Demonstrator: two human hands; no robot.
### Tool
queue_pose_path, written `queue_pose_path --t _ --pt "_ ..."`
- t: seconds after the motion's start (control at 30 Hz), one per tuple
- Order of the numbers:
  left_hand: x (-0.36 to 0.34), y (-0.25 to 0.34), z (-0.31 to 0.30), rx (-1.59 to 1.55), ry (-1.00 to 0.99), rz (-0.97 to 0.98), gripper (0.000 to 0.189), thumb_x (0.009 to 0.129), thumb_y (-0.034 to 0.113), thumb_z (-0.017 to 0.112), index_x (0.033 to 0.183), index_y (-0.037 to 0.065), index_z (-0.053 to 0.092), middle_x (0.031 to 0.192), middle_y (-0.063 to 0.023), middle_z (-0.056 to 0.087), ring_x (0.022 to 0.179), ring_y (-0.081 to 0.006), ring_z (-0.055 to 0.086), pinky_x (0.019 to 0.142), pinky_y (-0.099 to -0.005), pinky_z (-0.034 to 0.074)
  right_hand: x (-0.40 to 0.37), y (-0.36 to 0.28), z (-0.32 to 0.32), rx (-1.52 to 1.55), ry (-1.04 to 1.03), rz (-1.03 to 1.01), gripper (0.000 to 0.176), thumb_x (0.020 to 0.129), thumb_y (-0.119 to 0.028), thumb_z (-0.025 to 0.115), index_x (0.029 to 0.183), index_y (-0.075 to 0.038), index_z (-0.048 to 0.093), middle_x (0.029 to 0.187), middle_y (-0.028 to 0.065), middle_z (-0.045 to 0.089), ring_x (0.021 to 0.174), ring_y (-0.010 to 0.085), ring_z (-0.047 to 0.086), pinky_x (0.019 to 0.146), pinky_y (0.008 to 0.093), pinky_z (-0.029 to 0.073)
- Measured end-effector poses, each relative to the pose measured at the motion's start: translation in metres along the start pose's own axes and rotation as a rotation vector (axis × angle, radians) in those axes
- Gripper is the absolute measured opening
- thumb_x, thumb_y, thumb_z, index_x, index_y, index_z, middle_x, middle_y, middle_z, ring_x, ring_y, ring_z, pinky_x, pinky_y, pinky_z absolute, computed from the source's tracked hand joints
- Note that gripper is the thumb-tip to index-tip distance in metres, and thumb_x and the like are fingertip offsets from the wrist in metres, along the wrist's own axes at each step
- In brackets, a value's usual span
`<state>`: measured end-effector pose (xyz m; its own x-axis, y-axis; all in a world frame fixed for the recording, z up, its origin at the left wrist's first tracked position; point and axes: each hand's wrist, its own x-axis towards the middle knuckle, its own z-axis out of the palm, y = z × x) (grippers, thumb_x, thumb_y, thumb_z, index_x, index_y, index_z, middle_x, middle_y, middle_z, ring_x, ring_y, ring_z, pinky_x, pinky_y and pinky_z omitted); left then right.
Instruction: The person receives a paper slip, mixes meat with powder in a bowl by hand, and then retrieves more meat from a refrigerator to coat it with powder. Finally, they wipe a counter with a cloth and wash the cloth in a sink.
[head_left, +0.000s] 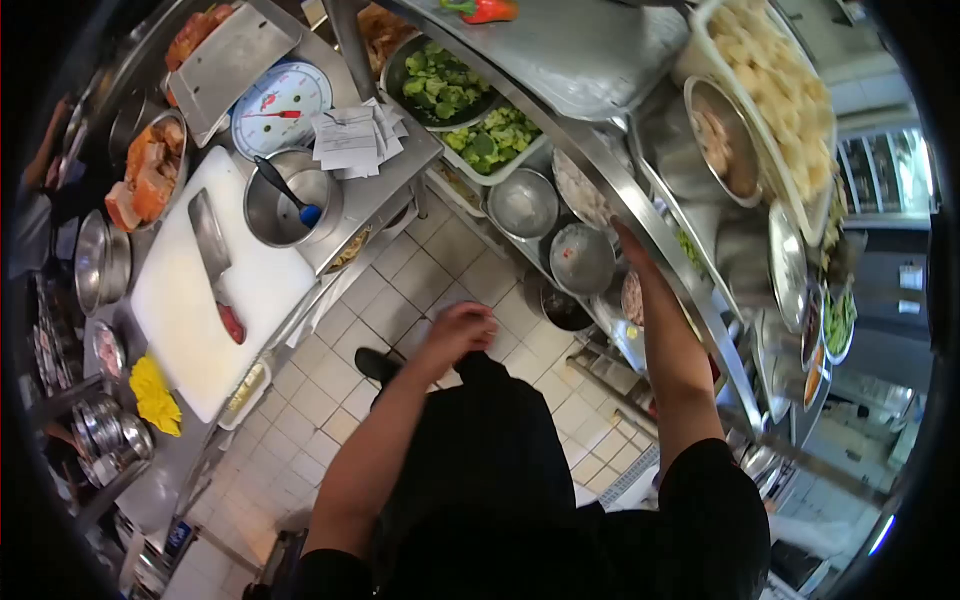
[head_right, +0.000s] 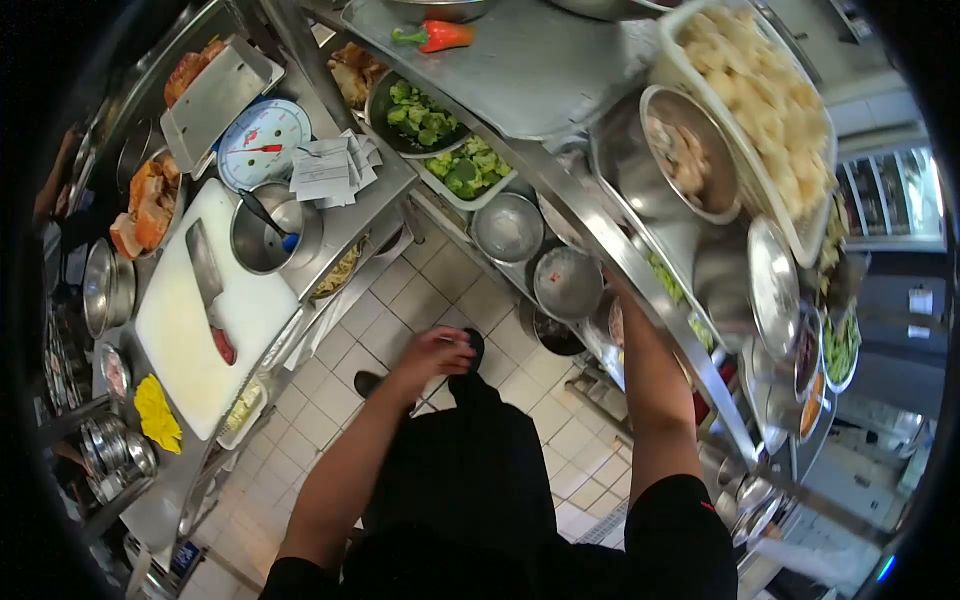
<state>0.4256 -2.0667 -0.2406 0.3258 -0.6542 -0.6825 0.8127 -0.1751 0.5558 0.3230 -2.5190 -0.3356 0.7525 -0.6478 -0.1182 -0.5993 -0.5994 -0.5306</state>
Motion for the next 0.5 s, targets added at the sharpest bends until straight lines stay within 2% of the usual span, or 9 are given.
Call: queue_pose_path --t 0.13,0.17,0.27,0.33,0.37,0.4,0.43,0.47,0.5 --pt "0.113 -0.058 0.042 -0.092 -0.062 -0.098 0.026 0.088 0.013 0.072 0.110 0.003 0.061 0.091 -0.0082 0.066 0.079 -0.0179 0.067 0.071 -0.0321 0.058 0.079 -0.009 0.047 -0.514 -0.147 -0.020 0.081 0.081 -0.043 0.075 0.145 -0.004 0.043 0.144 0.0209 0.049 0.137 0.0305 0.044 0.112 0.0400 0.035" --pt "0.130 -0.064 0.053 -0.006 0.009 -0.068 0.030 0.088 0.016 0.073 0.111 0.001 0.060 0.094 -0.0086 0.066 0.079 -0.0175 0.067 0.070 -0.0325 0.058 0.093 -0.010 0.056 -0.645 -0.173 -0.020 0.084 0.080 -0.044 0.075 0.146 -0.005 0.041 0.146 0.0212 0.048 0.138 0.0310 0.043 0.113 0.0406 0.035" --pt "0.178 -0.079 0.066 0.120 0.072 -0.050 0.035 0.088 0.020 0.074 0.112 -0.001 0.059 0.096 -0.0101 0.066 0.080 -0.0166 0.066 0.069 -0.0310 0.058 0.093 -0.053 0.065 -0.687 -0.166 0.080 0.082 0.076 -0.038 0.077 0.144 -0.009 0.043 0.146 0.0227 0.046 0.135 0.0350 0.044 0.110 0.0430 0.038" --pt "0.198 -0.081 0.075 0.387 0.148 0.117 0.045 0.083 0.030 0.075 0.110 -0.003 0.059 0.084 -0.0130 0.066 0.076 -0.0231 0.068 0.066 -0.0372 0.054 0.081 -0.095 0.062 -0.725 -0.154 0.185 0.081 0.071 -0.033 0.079 0.142 -0.014 0.045 0.146 0.0242 0.044 0.133 0.0390 0.046 0.108 0.0454 0.040" --pt "0.207 -0.082 0.081 0.376 0.147 0.122 0.045 0.083 0.030 0.075 0.110 -0.003 0.059 0.084 -0.0130 0.066 0.076 -0.0231 0.068 0.066 -0.0372 0.054 0.081 -0.101 0.062 -0.739 -0.141 0.233 0.081 0.069 -0.031 0.080 0.142 -0.016 0.046 0.146 0.0250 0.043 0.131 0.0410 0.046 0.107 0.0466 0.042" --pt "0.216 -0.083 0.085 0.464 0.226 0.206 0.043 0.081 0.031 0.075 0.105 -0.002 0.060 0.080 -0.0138 0.066 0.075 -0.0269 0.068 0.066 -0.0403 0.053 0.083 -0.090 0.068 -0.745 -0.140 0.221 0.081 0.069 -0.031 0.080 0.142 -0.016 0.046 0.146 0.0250 0.043 0.131 0.0410 0.046 0.107 0.0466 0.042" --pt "0.221 -0.083 0.086 0.554 0.308 0.283 0.041 0.079 0.033 0.076 0.099 0.000 0.061 0.076 -0.0145 0.065 0.075 -0.0306 0.068 0.067 -0.0434 0.051 0.083 -0.074 0.076 -0.661 0.041 0.135 0.077 0.068 -0.026 0.079 0.139 -0.017 0.049 0.138 0.0245 0.050 0.123 0.0415 0.052 0.102 0.0467 0.045" --pt "0.225 -0.083 0.084 0.548 0.313 0.280 0.041 0.079 0.033 0.076 0.099 0.000 0.061 0.076 -0.0145 0.065 0.075 -0.0306 0.068 0.067 -0.0434 0.051 0.084 -0.057 0.079 -0.571 0.217 0.055 0.073 0.068 -0.021 0.078 0.136 -0.018 0.052 0.130 0.0241 0.058 0.115 0.0421 0.058 0.098 0.0468 0.048" --pt "0.226 -0.080 0.084 0.608 0.336 0.309 0.036 0.078 0.030 0.076 0.093 0.001 0.061 0.075 -0.0152 0.065 0.075 -0.0328 0.067 0.067 -0.0446 0.051 0.091 -0.041 0.072 -0.576 0.208 0.054 0.073 0.068 -0.021 0.078 0.136 -0.018 0.052 0.130 0.0241 0.058 0.115 0.0421 0.058 0.098 0.0468 0.048"
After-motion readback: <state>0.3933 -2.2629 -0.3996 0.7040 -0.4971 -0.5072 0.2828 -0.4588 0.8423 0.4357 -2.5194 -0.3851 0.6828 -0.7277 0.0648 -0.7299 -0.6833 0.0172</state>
